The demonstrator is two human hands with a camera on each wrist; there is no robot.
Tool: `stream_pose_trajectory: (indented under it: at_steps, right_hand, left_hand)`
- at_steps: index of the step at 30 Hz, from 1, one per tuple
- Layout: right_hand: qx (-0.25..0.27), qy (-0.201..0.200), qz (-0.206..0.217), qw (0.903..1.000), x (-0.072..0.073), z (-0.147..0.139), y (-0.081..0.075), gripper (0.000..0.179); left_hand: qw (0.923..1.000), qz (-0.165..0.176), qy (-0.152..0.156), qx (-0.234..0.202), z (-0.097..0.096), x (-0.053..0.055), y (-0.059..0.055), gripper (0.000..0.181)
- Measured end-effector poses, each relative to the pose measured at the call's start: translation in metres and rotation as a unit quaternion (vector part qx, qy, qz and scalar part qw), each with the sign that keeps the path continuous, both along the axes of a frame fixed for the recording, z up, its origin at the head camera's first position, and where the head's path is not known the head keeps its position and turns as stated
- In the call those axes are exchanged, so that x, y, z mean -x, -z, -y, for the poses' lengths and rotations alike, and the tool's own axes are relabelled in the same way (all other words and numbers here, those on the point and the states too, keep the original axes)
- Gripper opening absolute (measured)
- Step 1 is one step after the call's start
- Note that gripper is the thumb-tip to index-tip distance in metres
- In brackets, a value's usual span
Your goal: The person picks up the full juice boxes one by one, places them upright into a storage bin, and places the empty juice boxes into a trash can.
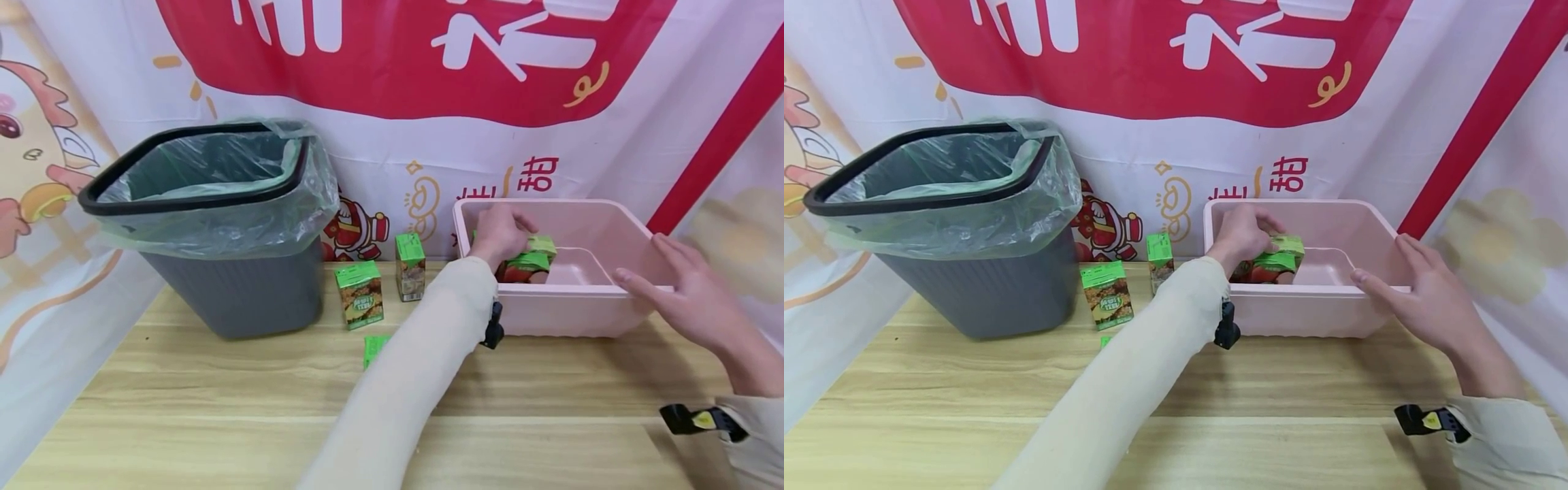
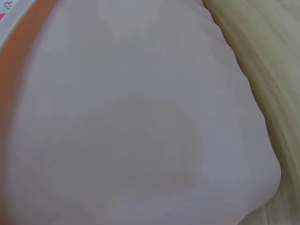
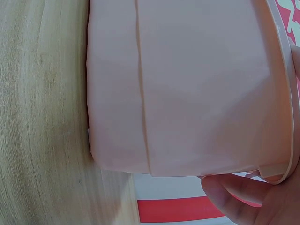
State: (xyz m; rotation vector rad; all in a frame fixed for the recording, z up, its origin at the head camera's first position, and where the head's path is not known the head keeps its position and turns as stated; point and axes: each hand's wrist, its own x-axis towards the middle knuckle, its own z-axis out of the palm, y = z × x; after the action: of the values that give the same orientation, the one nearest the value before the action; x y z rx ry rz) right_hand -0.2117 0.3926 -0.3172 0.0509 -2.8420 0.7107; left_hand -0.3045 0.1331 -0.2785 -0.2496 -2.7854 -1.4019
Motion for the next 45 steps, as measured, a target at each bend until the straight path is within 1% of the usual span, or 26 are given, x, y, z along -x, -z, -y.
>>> stream_pose_trajectory:
  at_steps: [3,9,12,17,20,24,27,31,34,36,38,40,45]
  right_hand:
    - [-0.005,0.003,0.001,1.0,0.001,0.001,-0.002,0.098]
    - [-0.003,0.0,0.001,1.0,0.002,0.001,-0.003,0.099]
    - [0.003,-0.005,-0.006,1.0,0.002,-0.001,-0.002,0.098]
    - [0.001,-0.01,-0.016,0.9998,0.001,-0.001,0.001,0.096]
    - [0.006,-0.012,-0.018,0.9998,0.001,-0.001,0.003,0.096]
    - [0.016,-0.015,-0.022,0.9995,0.002,-0.004,0.004,0.095]
    - [0.02,-0.019,-0.029,0.9992,0.002,-0.005,0.005,0.094]
    - [0.013,-0.019,-0.028,0.9993,0.002,-0.003,0.004,0.094]
    - [0.005,-0.013,-0.016,0.9998,0.002,0.0,0.001,0.096]
    - [0.0,-0.009,-0.008,0.9999,0.002,0.002,0.0,0.097]
    - [-0.001,-0.011,-0.007,0.9999,0.002,0.002,0.0,0.097]
    - [-0.002,-0.014,-0.009,0.9999,0.002,0.001,0.001,0.097]
    - [0.008,-0.023,-0.024,0.9994,0.002,-0.003,0.004,0.095]
  left_hand:
    - [0.9998,0.009,0.003,-0.018,0.003,0.0,-0.002,0.02]
    - [0.9967,0.031,0.012,-0.074,0.005,0.001,-0.004,0.017]
    - [0.9948,0.031,0.021,-0.095,0.007,0.0,-0.003,0.016]
    - [0.9934,0.02,0.036,-0.107,0.009,-0.004,-0.006,0.019]
    - [0.9923,0.012,0.046,-0.114,0.012,-0.007,-0.013,0.02]
    - [0.9913,-0.007,0.059,-0.117,0.017,-0.013,-0.028,0.019]
    - [0.9909,-0.011,0.067,-0.116,0.021,-0.021,-0.04,0.02]
    - [0.9888,-0.005,0.083,-0.123,0.034,-0.035,-0.056,0.023]
    - [0.9881,-0.019,0.097,-0.118,0.048,-0.045,-0.067,0.026]
    - [0.9874,-0.031,0.105,-0.115,0.06,-0.051,-0.072,0.029]
    - [0.9863,-0.037,0.108,-0.118,0.071,-0.057,-0.076,0.032]
    - [0.9859,-0.037,0.107,-0.123,0.084,-0.065,-0.078,0.034]
    - [0.9867,-0.043,0.074,-0.138,0.114,-0.088,-0.083,0.038]
